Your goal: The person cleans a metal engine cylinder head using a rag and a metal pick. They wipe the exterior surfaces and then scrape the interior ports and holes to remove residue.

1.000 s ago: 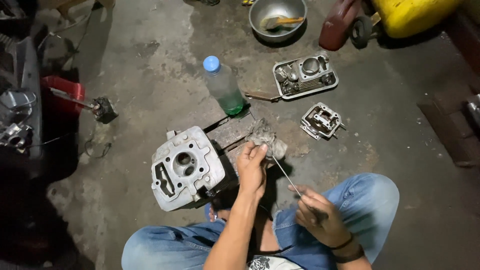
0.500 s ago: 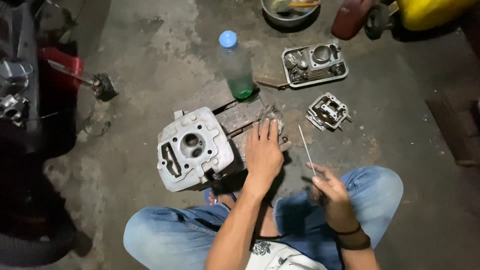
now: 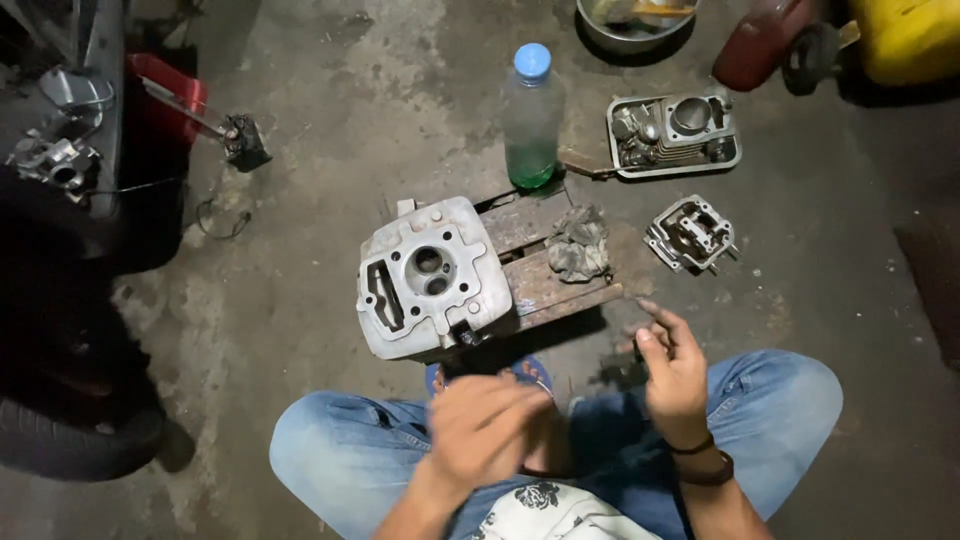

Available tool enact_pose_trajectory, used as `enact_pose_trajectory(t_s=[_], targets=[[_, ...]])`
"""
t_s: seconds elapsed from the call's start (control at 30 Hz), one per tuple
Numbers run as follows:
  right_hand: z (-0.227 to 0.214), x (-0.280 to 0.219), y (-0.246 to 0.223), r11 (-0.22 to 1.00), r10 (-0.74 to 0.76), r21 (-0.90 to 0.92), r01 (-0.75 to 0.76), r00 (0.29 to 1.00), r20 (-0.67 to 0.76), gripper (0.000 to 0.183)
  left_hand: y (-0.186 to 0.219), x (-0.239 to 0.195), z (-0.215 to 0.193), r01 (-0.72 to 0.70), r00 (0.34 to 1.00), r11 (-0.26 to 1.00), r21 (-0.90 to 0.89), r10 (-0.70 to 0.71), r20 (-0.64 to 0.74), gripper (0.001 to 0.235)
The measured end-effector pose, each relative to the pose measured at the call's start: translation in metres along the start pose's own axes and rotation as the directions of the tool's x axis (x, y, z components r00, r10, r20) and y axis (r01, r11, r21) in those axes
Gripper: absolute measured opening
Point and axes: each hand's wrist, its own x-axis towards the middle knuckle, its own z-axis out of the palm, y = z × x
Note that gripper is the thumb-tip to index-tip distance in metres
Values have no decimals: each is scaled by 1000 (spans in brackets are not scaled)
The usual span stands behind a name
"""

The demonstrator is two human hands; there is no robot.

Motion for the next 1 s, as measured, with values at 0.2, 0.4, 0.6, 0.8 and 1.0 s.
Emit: enact_pose_trajectory(t_s=[0.2, 0.4, 0.6, 0.8, 1.0], targets=[[14, 1, -27, 910, -367, -201, 362, 930, 11, 20, -68, 30, -99, 650, 698, 759, 27, -582, -417, 25], [40, -5, -18, 908, -392, 190, 373, 917, 74, 25, -158, 11, -100, 810, 529, 582, -68, -776, -344, 30], [90, 27, -70, 931, -342, -28, 364, 896, 282, 27, -175, -15, -65, 836, 193, 152, -528, -981, 23, 64], [103, 50, -81, 907, -335, -118, 405, 861, 382, 33, -153, -4, -68, 817, 235, 164, -552, -970, 59, 69], [93, 45, -113, 891, -440, 2, 454, 862, 251, 70, -153, 1, -60, 766, 272, 129, -630, -953, 135, 73]])
